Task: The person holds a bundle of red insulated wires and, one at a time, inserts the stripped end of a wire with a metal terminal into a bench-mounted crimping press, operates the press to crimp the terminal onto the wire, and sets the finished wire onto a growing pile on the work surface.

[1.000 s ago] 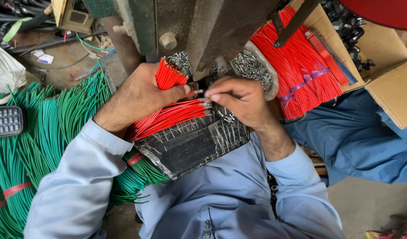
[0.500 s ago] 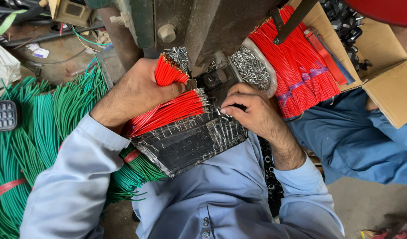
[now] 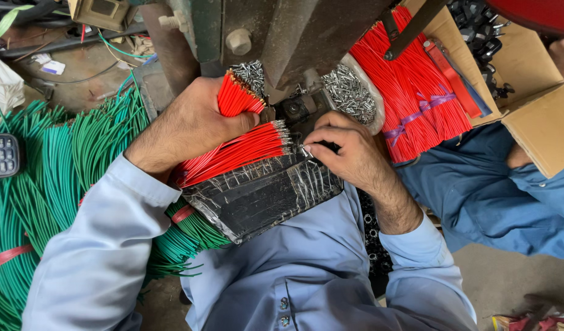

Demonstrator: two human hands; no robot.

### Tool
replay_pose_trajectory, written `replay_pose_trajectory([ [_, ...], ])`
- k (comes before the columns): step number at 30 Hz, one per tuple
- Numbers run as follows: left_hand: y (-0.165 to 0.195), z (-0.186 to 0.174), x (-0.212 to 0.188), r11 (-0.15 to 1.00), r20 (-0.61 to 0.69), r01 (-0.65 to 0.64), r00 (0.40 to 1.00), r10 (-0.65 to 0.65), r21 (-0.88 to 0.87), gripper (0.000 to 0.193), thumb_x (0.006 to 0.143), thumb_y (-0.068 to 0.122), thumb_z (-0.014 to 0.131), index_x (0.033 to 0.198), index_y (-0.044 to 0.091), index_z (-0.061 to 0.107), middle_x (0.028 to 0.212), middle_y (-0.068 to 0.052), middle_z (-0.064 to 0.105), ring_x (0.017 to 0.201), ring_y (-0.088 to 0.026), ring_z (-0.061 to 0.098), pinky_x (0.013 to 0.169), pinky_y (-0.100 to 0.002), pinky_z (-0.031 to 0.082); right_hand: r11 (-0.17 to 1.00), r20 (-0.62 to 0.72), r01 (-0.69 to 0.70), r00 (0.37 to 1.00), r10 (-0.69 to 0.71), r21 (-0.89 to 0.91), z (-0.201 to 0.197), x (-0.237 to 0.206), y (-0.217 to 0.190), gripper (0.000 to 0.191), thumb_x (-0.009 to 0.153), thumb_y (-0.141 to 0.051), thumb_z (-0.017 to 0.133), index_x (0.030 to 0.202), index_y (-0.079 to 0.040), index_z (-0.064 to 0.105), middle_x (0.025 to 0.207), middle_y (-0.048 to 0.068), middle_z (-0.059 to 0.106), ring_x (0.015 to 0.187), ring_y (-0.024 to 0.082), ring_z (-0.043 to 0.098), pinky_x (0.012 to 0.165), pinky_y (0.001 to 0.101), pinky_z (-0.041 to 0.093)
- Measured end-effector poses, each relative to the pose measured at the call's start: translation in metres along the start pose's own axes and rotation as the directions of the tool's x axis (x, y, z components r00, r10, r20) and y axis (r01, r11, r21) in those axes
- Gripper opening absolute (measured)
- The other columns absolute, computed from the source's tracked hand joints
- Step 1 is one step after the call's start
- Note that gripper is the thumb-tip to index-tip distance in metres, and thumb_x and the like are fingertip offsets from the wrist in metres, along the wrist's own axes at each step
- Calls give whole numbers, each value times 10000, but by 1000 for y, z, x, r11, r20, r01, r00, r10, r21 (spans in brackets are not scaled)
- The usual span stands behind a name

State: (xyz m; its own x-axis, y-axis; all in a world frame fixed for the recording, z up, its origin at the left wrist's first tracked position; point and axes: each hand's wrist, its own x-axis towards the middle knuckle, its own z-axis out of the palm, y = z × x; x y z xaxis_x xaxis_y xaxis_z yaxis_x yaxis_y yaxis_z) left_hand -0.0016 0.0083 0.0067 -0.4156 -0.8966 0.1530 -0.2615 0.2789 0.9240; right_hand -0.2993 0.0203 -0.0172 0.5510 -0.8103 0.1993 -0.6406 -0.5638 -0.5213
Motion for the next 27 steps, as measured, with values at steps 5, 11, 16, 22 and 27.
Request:
replay_pose_trajectory([
  [5,2,1,0,1000,-10,2,1000,-2,15,158,883,145,724,998,37,719,794,-48,725,751,-117,672,736,-297,560,1000,18,-19,1000,20,-12,-4,1,-6,123,869,-103,756,983,-56,745,997,61,659,996,212,689,901,352,551],
  [11,0,1,0,999,-12,-43,999,43,3,178,875,133,721,1023,33,714,822,-56,731,777,-117,679,756,-301,563,985,17,55,998,-53,-162,-7,2,-17,129,845,-115,768,965,-74,745,1016,73,658,998,253,678,874,383,543],
  [16,-1,0,0,999,-11,-38,999,38,29,195,867,142,725,1031,37,712,828,-70,736,774,-133,690,756,-307,566,988,59,60,997,-52,-141,-7,5,-15,99,886,-72,712,982,-63,689,994,88,641,985,293,664,857,419,532],
  [22,-2,1,2,997,-10,-46,999,47,57,207,871,164,726,1036,41,708,838,-76,734,778,-141,698,761,-315,568,996,-74,-51,996,56,67,4,0,-5,62,1003,-21,625,1065,-22,616,975,91,681,941,217,691,840,347,555],
  [27,-2,0,2,998,8,-1,1000,1,68,211,869,178,728,1024,36,711,811,-81,731,753,-144,684,743,-320,564,875,-175,-49,973,151,482,18,4,8,203,991,37,616,1190,32,577,1022,93,741,932,125,718,855,260,591],
])
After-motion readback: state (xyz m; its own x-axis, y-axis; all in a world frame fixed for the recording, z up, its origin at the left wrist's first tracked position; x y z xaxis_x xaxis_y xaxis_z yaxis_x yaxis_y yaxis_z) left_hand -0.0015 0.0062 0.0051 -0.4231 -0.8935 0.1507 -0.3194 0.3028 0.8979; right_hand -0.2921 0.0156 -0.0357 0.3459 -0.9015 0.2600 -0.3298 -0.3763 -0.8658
